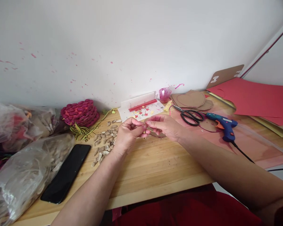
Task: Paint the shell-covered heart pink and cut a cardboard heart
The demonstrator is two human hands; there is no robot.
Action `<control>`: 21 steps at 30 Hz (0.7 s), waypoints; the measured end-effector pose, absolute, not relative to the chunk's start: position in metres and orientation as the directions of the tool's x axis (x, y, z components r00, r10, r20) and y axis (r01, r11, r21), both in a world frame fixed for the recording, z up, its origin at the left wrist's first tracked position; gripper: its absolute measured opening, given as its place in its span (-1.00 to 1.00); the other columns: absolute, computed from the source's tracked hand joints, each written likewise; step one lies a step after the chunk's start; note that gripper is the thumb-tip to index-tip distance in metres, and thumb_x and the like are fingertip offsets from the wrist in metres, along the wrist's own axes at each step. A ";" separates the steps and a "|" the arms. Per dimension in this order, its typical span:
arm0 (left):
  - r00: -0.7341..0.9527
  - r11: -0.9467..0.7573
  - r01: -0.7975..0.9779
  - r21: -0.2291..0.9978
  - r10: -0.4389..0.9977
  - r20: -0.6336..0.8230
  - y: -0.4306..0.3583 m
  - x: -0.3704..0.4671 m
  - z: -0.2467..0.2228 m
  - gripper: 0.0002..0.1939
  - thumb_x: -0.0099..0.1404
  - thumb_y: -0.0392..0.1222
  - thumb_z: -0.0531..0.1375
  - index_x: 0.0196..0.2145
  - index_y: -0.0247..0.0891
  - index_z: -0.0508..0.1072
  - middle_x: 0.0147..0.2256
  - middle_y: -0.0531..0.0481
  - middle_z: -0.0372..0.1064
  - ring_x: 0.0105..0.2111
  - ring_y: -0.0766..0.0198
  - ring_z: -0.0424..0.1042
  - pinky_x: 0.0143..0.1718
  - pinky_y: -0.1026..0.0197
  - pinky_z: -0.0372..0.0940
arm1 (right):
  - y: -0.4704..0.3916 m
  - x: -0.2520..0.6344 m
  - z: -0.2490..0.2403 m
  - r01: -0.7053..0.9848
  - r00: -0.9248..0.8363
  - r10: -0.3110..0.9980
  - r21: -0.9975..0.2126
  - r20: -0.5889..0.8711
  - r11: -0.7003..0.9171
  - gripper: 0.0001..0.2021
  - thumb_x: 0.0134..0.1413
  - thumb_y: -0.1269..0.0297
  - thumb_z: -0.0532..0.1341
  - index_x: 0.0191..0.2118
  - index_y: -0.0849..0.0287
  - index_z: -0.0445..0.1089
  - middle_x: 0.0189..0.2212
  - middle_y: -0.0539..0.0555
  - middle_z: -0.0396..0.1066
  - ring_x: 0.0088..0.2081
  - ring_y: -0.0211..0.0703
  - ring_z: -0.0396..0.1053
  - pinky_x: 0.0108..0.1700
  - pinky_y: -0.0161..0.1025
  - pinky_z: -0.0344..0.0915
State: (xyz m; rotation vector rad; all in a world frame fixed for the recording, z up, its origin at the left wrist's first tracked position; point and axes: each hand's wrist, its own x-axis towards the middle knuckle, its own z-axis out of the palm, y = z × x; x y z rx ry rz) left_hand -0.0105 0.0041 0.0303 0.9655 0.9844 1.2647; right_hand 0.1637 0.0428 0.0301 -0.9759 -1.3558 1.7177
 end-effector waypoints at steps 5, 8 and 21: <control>0.035 0.022 -0.259 0.966 0.999 -0.013 0.004 -0.010 0.030 -0.61 -0.03 -0.17 0.52 -0.42 -0.30 0.37 -0.43 0.02 0.53 -0.48 0.27 0.58 -0.51 0.34 0.45 | 0.044 0.165 0.026 -0.048 -0.423 0.899 -0.989 -0.108 -0.142 -0.67 -0.07 0.04 0.45 -0.36 0.24 0.53 -0.57 0.00 0.44 -0.58 -0.39 0.19 -0.56 -0.38 0.06; 0.019 -0.009 -0.226 0.974 1.000 0.014 0.003 -0.011 0.029 -0.60 -0.01 -0.14 0.51 -0.40 -0.30 0.37 -0.38 0.02 0.52 -0.51 0.27 0.58 -0.55 0.34 0.44 | 0.043 0.164 0.026 -0.042 -0.433 0.894 -0.988 -0.115 -0.148 -0.66 -0.07 0.02 0.45 -0.38 0.24 0.52 -0.64 -0.05 0.36 -0.61 -0.39 0.16 -0.57 -0.37 -0.01; -0.079 -0.081 -0.138 0.987 0.994 0.070 0.005 -0.011 0.024 -0.60 0.08 -0.06 0.47 -0.18 -0.30 0.54 -0.27 -0.04 0.56 -0.58 0.36 0.53 -0.59 0.35 0.41 | 0.038 0.161 0.034 -0.063 -0.485 0.862 -0.977 -0.149 -0.204 -0.67 -0.12 0.04 0.45 -0.36 0.22 0.52 -0.66 -0.10 0.27 -0.59 -0.37 0.18 -0.55 -0.36 0.03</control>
